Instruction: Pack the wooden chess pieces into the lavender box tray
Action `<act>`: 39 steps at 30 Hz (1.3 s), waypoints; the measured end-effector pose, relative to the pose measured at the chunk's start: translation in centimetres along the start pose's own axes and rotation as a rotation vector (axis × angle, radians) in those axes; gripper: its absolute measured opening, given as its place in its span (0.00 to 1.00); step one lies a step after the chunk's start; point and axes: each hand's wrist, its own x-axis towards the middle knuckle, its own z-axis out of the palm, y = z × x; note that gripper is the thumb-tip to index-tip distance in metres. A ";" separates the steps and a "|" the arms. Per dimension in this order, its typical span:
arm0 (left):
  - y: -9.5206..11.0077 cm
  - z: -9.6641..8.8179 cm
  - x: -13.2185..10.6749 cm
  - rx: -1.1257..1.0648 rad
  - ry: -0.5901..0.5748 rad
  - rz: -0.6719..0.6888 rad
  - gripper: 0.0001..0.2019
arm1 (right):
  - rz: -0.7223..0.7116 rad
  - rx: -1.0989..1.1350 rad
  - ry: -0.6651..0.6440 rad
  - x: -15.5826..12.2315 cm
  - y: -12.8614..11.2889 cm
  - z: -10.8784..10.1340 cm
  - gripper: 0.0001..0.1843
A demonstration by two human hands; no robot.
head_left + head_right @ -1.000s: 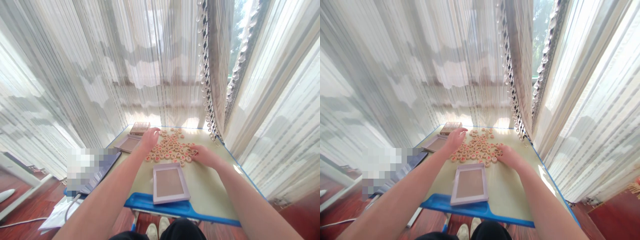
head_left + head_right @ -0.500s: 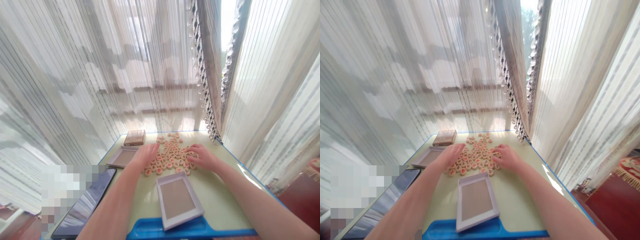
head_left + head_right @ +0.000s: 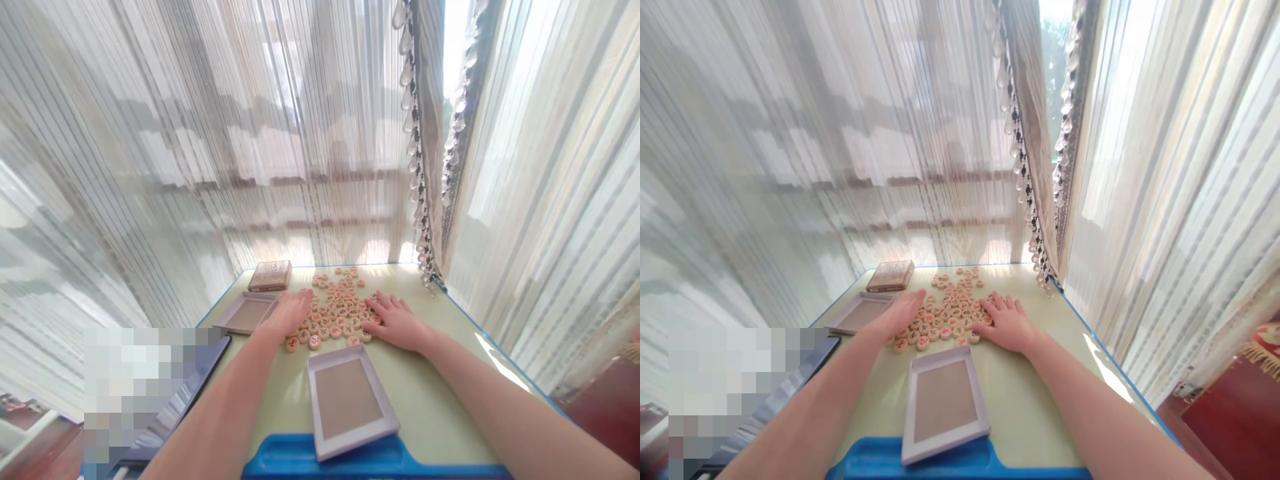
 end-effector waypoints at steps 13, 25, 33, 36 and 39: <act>1.2 -1.4 0.0 0.037 0.114 -0.105 0.19 | -0.176 0.110 0.300 0.2 0.4 -0.3 0.23; 3.4 -3.1 -0.8 0.147 0.040 -0.060 0.20 | -0.456 0.127 0.199 0.3 0.2 0.6 0.21; 3.1 -4.4 -1.2 0.208 0.009 -0.100 0.25 | -0.460 0.109 0.189 0.0 -0.4 0.9 0.22; 3.6 -4.0 -1.2 0.198 -0.040 -0.130 0.24 | -0.429 0.127 0.197 0.0 -0.5 1.0 0.22; 3.6 -3.4 -1.1 0.211 -0.062 -0.153 0.22 | -0.409 0.140 0.216 0.0 -0.6 1.0 0.21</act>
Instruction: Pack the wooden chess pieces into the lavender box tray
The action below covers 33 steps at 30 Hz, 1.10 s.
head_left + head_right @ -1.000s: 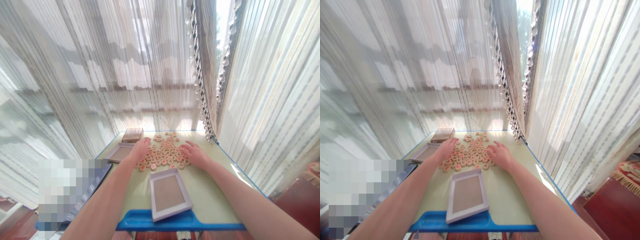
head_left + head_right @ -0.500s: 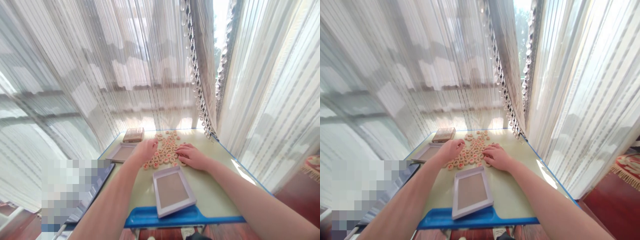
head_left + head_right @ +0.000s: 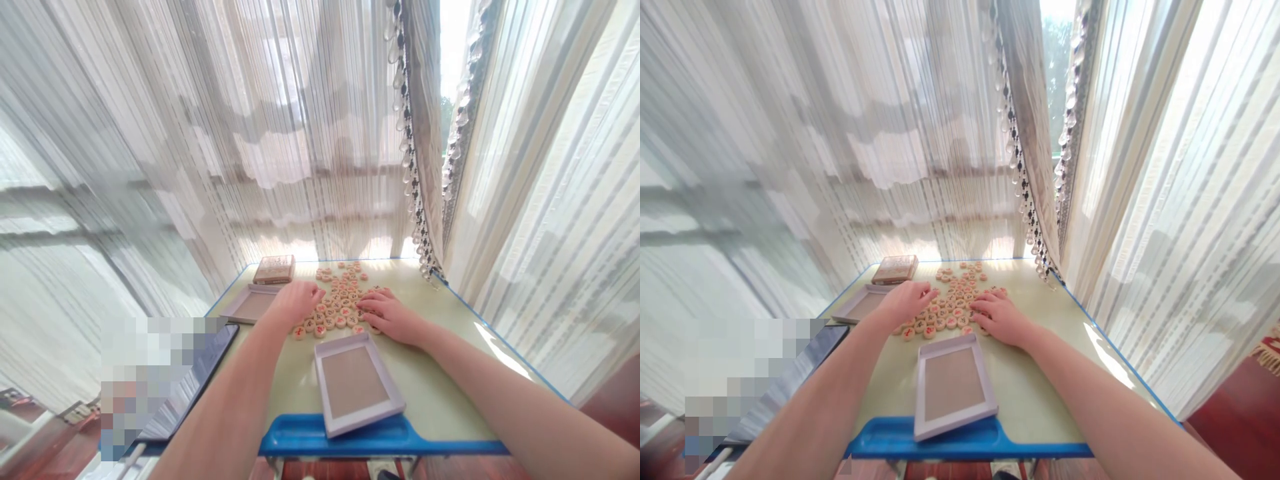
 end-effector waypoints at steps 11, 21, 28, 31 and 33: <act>0.5 0.5 0.0 0.005 0.027 0.036 0.22 | 0.085 0.000 0.107 0.4 0.9 -0.2 0.18; 0.7 0.4 -0.3 0.002 0.025 0.040 0.20 | 0.135 0.009 0.139 0.3 1.4 -0.4 0.19; 1.0 0.5 -0.4 -0.025 0.044 0.062 0.19 | 0.112 0.003 0.149 0.2 1.1 -0.7 0.18; 1.2 0.4 -0.6 -0.024 0.025 0.055 0.19 | 0.126 0.006 0.131 0.2 1.0 -0.8 0.18; 1.2 0.4 -0.6 -0.024 0.017 0.054 0.19 | 0.132 0.003 0.115 0.2 1.0 -0.8 0.18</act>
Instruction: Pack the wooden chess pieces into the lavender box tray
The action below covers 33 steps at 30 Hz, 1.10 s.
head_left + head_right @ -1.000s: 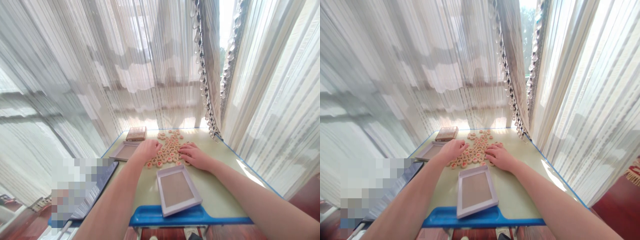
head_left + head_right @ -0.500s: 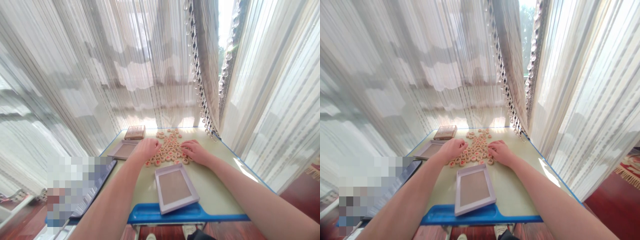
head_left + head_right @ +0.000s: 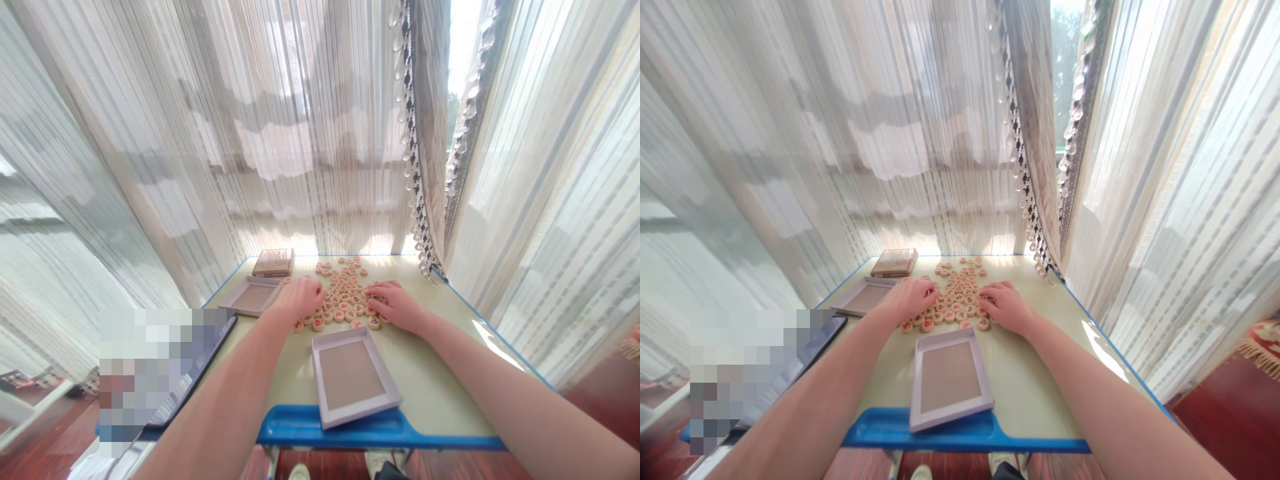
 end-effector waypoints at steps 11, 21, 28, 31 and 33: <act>-0.1 0.2 0.2 0.011 -0.002 0.001 0.19 | 0.001 0.002 0.007 0.1 0.3 0.2 0.18; 0.0 0.1 0.2 -0.003 0.010 -0.017 0.13 | -0.040 0.016 0.042 0.1 0.3 0.1 0.17; -0.5 0.7 0.4 -0.003 0.044 0.000 0.12 | -0.042 0.019 0.037 0.3 0.6 0.0 0.18; 0.0 0.7 0.2 -0.023 0.072 -0.014 0.12 | -0.078 0.046 0.090 0.4 1.0 0.1 0.21; 0.7 0.6 -0.1 -0.050 0.107 -0.022 0.13 | -0.082 0.051 0.132 0.5 1.4 0.3 0.22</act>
